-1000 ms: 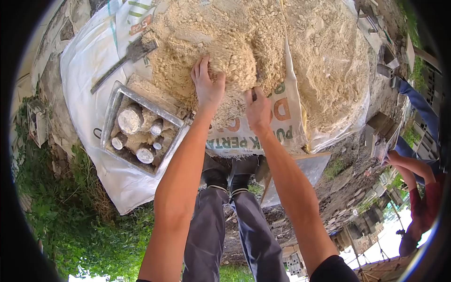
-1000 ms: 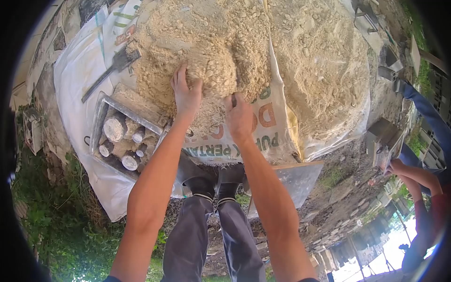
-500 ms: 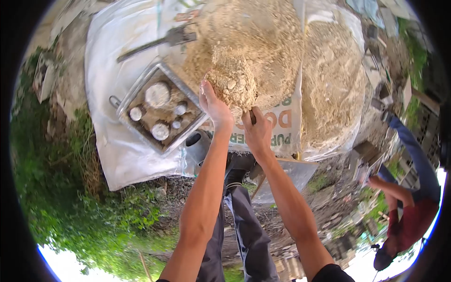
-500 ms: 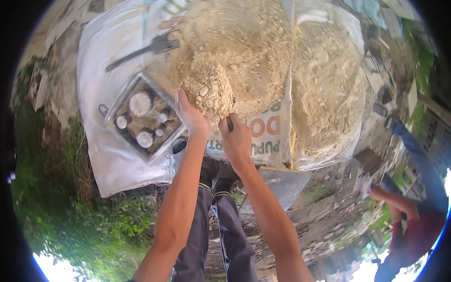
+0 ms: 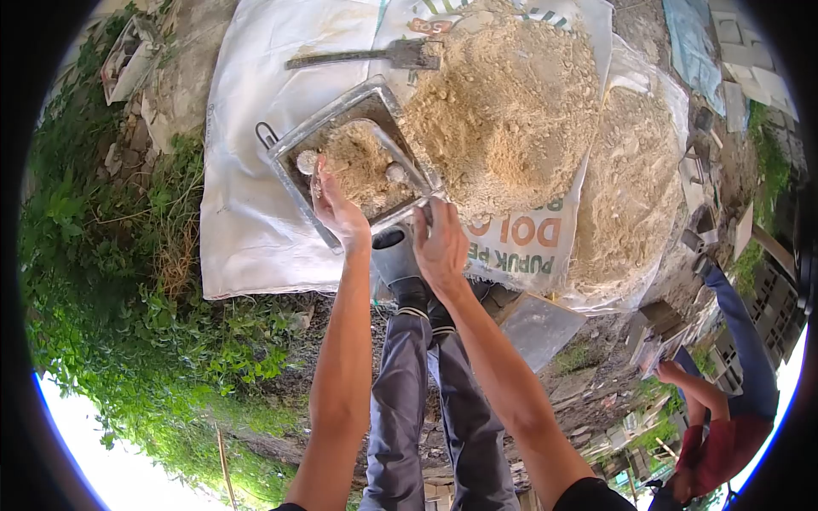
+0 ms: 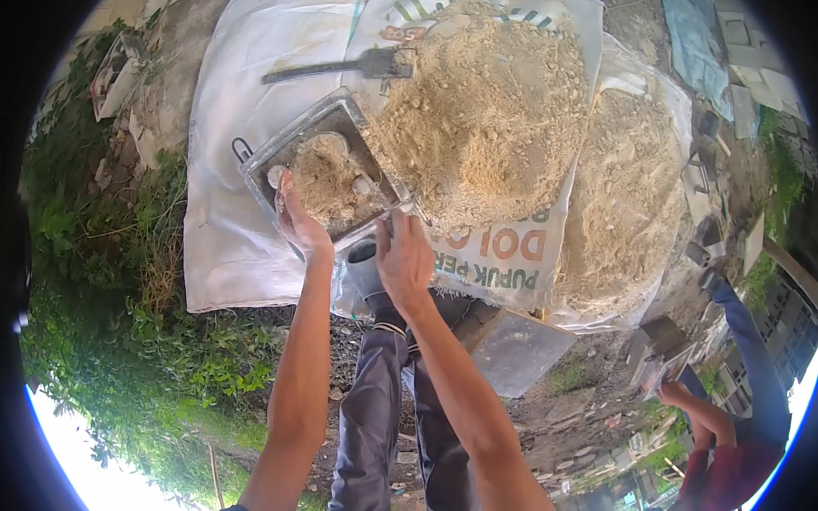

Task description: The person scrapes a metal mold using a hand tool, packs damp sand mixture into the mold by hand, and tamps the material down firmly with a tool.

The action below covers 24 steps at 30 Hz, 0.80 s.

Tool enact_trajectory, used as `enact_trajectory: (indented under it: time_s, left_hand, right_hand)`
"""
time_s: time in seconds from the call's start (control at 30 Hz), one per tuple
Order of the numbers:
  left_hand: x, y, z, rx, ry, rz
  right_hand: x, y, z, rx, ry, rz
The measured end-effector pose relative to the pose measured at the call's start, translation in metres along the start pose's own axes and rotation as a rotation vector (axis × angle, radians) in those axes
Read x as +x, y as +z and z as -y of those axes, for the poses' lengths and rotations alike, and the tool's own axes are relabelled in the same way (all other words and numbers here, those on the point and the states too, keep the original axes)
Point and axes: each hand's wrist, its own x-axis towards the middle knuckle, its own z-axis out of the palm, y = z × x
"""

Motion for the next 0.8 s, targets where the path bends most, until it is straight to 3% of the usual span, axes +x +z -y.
enact_trajectory:
  time_s: [0.03, 0.1, 0.13, 0.2, 0.27, 0.37, 0.43, 0.53, 0.57, 0.6, 0.63, 0.67, 0.7, 0.8]
  left_hand:
    - [-0.004, 0.004, 0.0, -0.004, -0.005, 0.008]
    - [-0.014, 0.017, -0.009, 0.311, 0.361, 0.1]
    - [-0.025, 0.028, -0.015, 0.342, 0.408, 0.163]
    - [-0.046, 0.054, -0.014, 0.306, 0.449, 0.373]
    - [-0.066, 0.088, -0.01, 0.238, 0.448, 0.509]
    - [-0.093, 0.134, 0.013, 0.494, 0.49, 0.752]
    - [-0.102, 0.151, 0.045, 0.676, 0.521, 0.689]
    - [-0.106, 0.147, 0.039, 0.636, 0.465, 0.713]
    - [-0.102, 0.141, 0.021, 0.568, 0.436, 0.731]
    - [-0.096, 0.129, 0.004, 0.587, 0.63, 0.631]
    - [-0.085, 0.113, 0.001, 0.645, 0.699, 0.527]
    - [-0.07, 0.096, 0.002, 0.699, 0.765, 0.415]
    - [-0.051, 0.077, 0.011, 0.759, 0.753, 0.323]
    - [-0.005, 0.029, 0.015, 1.007, 0.662, 0.102]
  right_hand:
    - [0.001, -0.007, -0.01, 0.023, 0.05, -0.011]
    - [0.003, -0.019, -0.041, 0.037, 0.068, -0.096]
    - [0.005, -0.024, -0.059, 0.013, 0.106, -0.2]
    - [0.009, -0.036, -0.103, -0.021, 0.161, -0.319]
    - [0.011, -0.042, -0.146, -0.029, 0.396, -0.363]
    - [0.013, -0.048, -0.183, -0.059, 0.52, -0.513]
    - [0.01, -0.041, -0.196, -0.021, 0.586, -0.502]
    - [0.003, -0.032, -0.205, 0.034, 0.679, -0.459]
    - [0.001, -0.027, -0.209, 0.03, 0.597, -0.438]
    - [0.0, -0.021, -0.209, 0.03, 0.508, -0.419]
    - [0.0, -0.016, -0.206, 0.043, 0.513, -0.417]
    - [0.001, -0.013, -0.201, -0.14, 0.472, -0.395]
    - [0.005, -0.009, -0.193, -0.321, 0.422, -0.372]
    - [0.024, -0.021, -0.133, -0.173, 0.196, -0.405]
